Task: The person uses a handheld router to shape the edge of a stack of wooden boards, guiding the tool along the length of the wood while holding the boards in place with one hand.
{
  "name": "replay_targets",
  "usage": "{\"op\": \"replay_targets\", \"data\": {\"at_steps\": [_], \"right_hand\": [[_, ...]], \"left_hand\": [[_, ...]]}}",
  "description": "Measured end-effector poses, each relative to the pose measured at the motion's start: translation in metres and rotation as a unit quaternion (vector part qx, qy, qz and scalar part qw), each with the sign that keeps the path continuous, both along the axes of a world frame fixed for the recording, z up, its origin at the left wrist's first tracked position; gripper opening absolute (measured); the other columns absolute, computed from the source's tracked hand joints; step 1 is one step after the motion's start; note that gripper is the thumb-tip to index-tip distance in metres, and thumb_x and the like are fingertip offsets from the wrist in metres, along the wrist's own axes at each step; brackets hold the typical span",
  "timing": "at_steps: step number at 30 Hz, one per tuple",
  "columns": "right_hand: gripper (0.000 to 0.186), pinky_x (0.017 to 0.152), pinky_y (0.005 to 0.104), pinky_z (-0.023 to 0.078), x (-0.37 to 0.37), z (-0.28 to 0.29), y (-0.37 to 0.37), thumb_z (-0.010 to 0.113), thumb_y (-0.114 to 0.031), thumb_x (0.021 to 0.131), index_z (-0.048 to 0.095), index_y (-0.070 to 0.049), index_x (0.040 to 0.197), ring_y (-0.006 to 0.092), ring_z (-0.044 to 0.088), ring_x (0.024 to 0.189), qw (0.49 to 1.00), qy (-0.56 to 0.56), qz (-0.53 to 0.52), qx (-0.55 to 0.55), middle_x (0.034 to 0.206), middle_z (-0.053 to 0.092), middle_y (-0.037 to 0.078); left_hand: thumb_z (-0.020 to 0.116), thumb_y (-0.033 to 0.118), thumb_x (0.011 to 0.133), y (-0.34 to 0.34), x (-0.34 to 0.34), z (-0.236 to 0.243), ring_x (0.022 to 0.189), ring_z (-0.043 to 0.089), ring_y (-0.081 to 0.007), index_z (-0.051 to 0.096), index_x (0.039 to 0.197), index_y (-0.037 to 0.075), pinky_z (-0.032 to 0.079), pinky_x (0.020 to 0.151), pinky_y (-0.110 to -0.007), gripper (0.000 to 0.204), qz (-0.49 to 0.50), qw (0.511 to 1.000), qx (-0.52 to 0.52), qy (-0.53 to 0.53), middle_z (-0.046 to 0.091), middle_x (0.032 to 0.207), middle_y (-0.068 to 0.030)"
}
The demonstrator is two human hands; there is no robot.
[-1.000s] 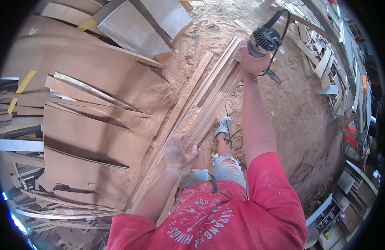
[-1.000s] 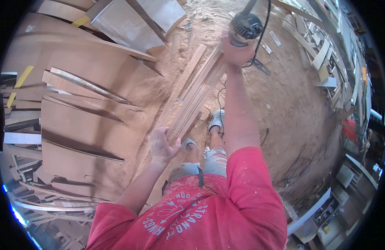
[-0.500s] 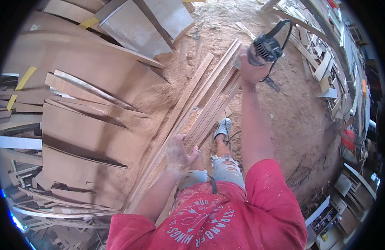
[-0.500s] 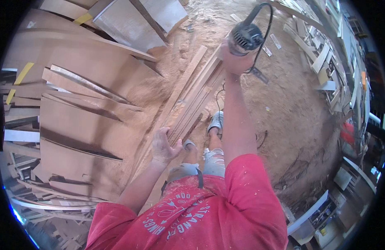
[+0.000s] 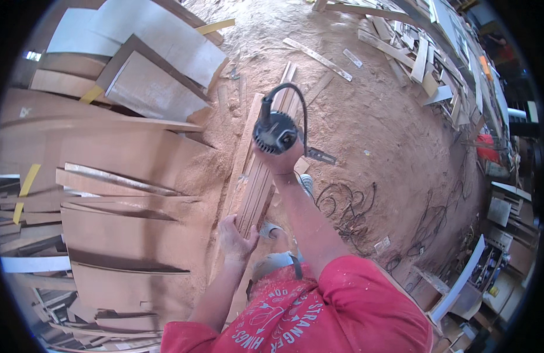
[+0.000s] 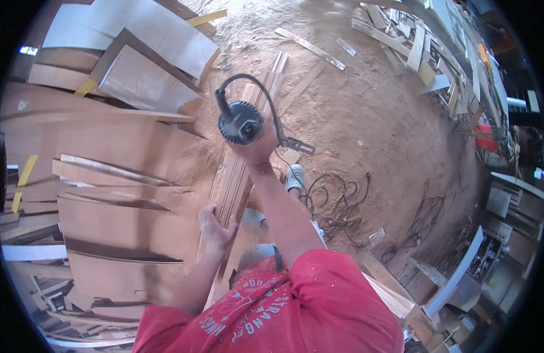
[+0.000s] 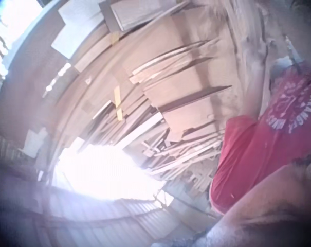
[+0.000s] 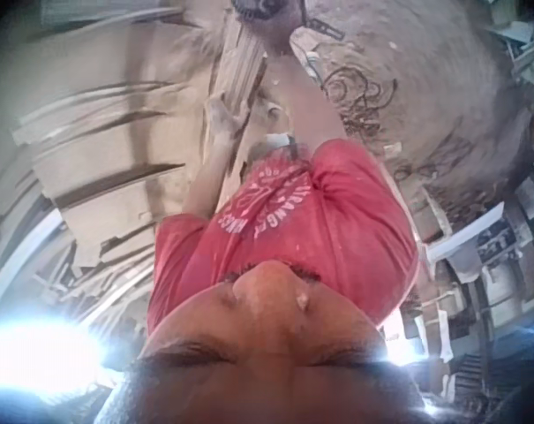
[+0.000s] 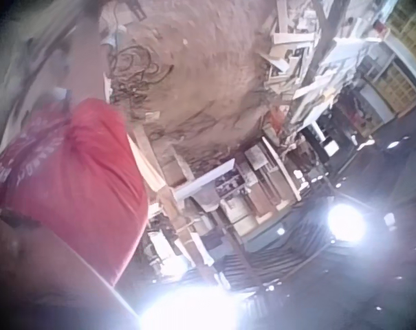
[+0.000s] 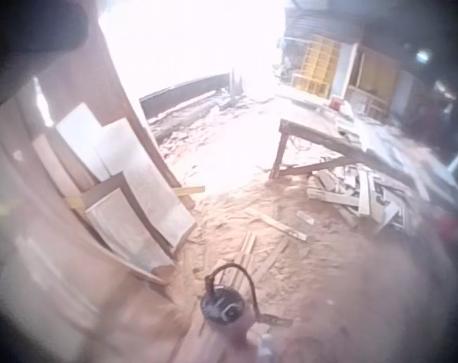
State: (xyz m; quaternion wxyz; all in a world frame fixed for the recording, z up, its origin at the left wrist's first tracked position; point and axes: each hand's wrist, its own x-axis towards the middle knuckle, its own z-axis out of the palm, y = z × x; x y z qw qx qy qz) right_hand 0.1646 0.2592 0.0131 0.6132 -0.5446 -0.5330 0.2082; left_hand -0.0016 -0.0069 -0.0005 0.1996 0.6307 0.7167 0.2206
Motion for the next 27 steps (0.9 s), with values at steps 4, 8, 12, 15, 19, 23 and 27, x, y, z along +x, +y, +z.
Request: {"op": "replay_targets", "data": {"at_steps": [4,8,12,15,19,23,27], "right_hand": [[0.067,0.087,0.0395,0.068,0.009,-0.018,0.015,0.102,-0.034,0.070,0.077,-0.008,0.127,0.0236,0.084,0.095,0.999,-0.011,-0.033,0.030,0.112,0.085,0.007],[0.075,0.086,0.0357,0.064,0.013,-0.014,0.041,0.110,-0.035,0.067,0.073,-0.006,0.125,0.0219,0.079,0.095,0.999,0.020,-0.032,0.035,0.110,0.080,0.007],[0.078,0.090,0.0369,0.069,0.035,-0.018,0.096,0.107,-0.031,0.064,0.072,-0.005,0.129,0.0235,0.083,0.100,0.999,0.035,-0.035,0.008,0.113,0.082,0.011],[0.060,0.082,0.0310,0.070,0.050,-0.019,0.138,0.099,-0.023,0.080,0.074,-0.002,0.130,0.0161,0.083,0.093,0.996,-0.013,-0.049,0.069,0.111,0.085,0.008],[0.067,0.085,0.0337,0.071,0.071,-0.026,0.188,0.103,-0.029,0.078,0.074,-0.002,0.131,0.0185,0.085,0.097,0.997,0.039,-0.042,0.042,0.112,0.086,0.011],[0.065,0.088,0.0353,0.071,0.074,-0.010,0.208,0.103,-0.036,0.078,0.077,-0.006,0.129,0.0206,0.086,0.098,0.996,-0.018,-0.080,0.023,0.112,0.087,0.010],[0.056,0.087,0.0369,0.070,0.102,0.000,0.231,0.103,-0.040,0.077,0.082,-0.001,0.110,0.0223,0.086,0.095,0.994,-0.031,-0.102,0.039,0.106,0.087,0.010]], "left_hand": [[0.087,0.031,0.090,0.007,0.005,0.003,0.122,0.061,-0.0474,0.054,0.140,0.000,0.052,0.108,-0.058,0.068,-0.005,1.000,-0.007,0.004,0.063,0.127,-0.0248],[0.086,0.032,0.090,0.002,0.001,0.004,0.121,0.061,-0.0468,0.054,0.140,0.000,0.052,0.108,-0.058,0.067,-0.005,1.000,-0.009,0.023,0.063,0.126,-0.0240],[0.086,0.032,0.089,0.003,0.003,0.007,0.118,0.062,-0.0472,0.055,0.138,0.001,0.052,0.106,-0.059,0.066,-0.005,1.000,0.005,0.025,0.062,0.126,-0.0240],[0.086,0.032,0.088,0.003,0.004,0.006,0.117,0.062,-0.0478,0.056,0.137,0.001,0.052,0.105,-0.060,0.066,-0.001,1.000,0.011,0.026,0.062,0.125,-0.0242],[0.086,0.033,0.086,0.003,0.004,0.003,0.116,0.062,-0.0477,0.056,0.137,0.002,0.052,0.104,-0.060,0.067,-0.006,1.000,0.012,0.028,0.063,0.125,-0.0242],[0.088,0.033,0.084,-0.005,0.001,0.004,0.116,0.063,-0.0467,0.055,0.141,0.005,0.052,0.104,-0.060,0.071,0.004,0.998,0.010,0.056,0.063,0.126,-0.0237],[0.095,0.038,0.079,0.003,0.002,0.012,0.116,0.063,-0.0456,0.052,0.146,0.008,0.053,0.103,-0.058,0.085,-0.006,0.999,-0.003,0.032,0.063,0.126,-0.0224]]}}
